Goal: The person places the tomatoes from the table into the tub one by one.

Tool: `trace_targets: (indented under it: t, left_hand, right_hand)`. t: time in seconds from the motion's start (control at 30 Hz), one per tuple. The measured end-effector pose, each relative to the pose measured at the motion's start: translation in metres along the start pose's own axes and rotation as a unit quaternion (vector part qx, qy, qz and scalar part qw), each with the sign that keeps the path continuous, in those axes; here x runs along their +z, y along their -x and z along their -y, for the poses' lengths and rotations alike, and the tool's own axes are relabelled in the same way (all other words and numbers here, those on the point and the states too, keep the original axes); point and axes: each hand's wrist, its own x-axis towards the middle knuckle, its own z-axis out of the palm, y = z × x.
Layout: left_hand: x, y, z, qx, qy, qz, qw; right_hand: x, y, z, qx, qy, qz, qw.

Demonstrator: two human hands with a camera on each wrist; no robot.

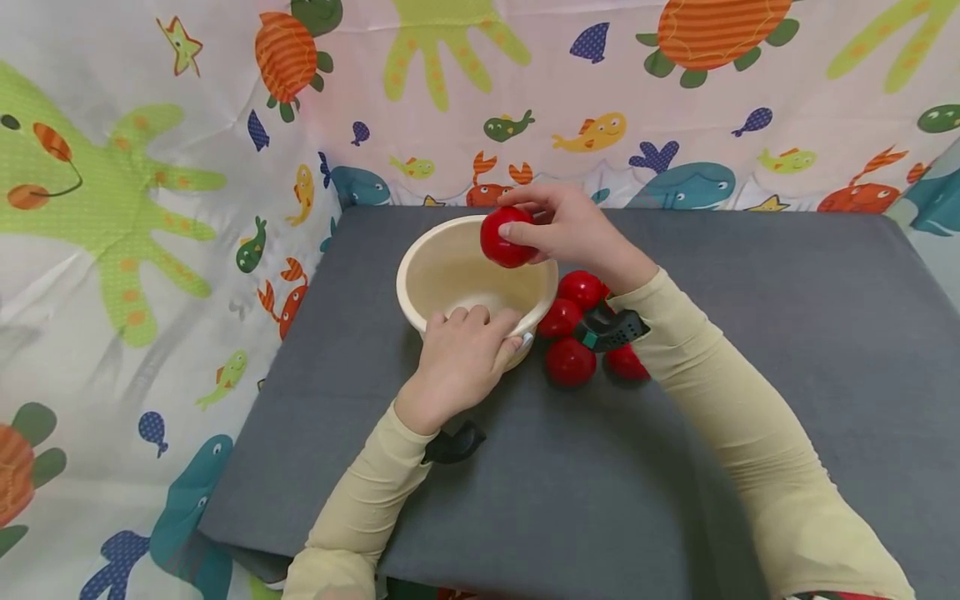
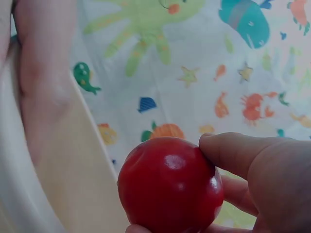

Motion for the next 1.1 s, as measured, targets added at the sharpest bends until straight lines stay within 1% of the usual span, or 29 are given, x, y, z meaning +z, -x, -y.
trace_targets:
  t: [0.13,0.37,0.47,0.63,0.8,0.87,0.97,1.1]
  left_hand:
    - [-0.001,-0.001,-0.001,-0.002,0.002,0.007,1.0000]
    - [-0.002,-0.002,-0.002,-0.007,0.007,0.023,0.9997]
    - [-0.003,-0.001,-0.001,-0.009,0.002,0.025,0.9997]
    - [-0.003,-0.001,0.000,-0.007,0.002,0.021,0.9997]
    - [-0.002,-0.001,0.000,-0.005,0.000,0.014,0.9999]
    - [-0.002,-0.001,0.000,-0.005,-0.004,0.010,0.9999]
    - [-0.001,0.000,0.000,-0.005,-0.007,0.007,0.9999]
    - [-0.001,0.000,0.000,-0.004,-0.006,0.006,1.0000]
  right_hand:
    - [0.016,-0.006,0.004,0.001,0.006,0.018,0.9998]
    - [0.035,-0.010,-0.001,0.012,0.016,0.034,0.9992]
    - [0.043,-0.012,-0.003,0.014,0.034,0.041,0.9985]
    - [0.053,-0.015,-0.005,0.011,0.077,0.045,0.9959]
    - [0.059,-0.016,-0.005,0.002,0.136,0.046,0.9897]
    - [0.060,-0.017,-0.004,0.001,0.151,0.051,0.9872]
    - [0.060,-0.017,-0.004,0.004,0.159,0.057,0.9855]
    - [0.060,-0.017,-0.005,0.015,0.148,0.057,0.9873]
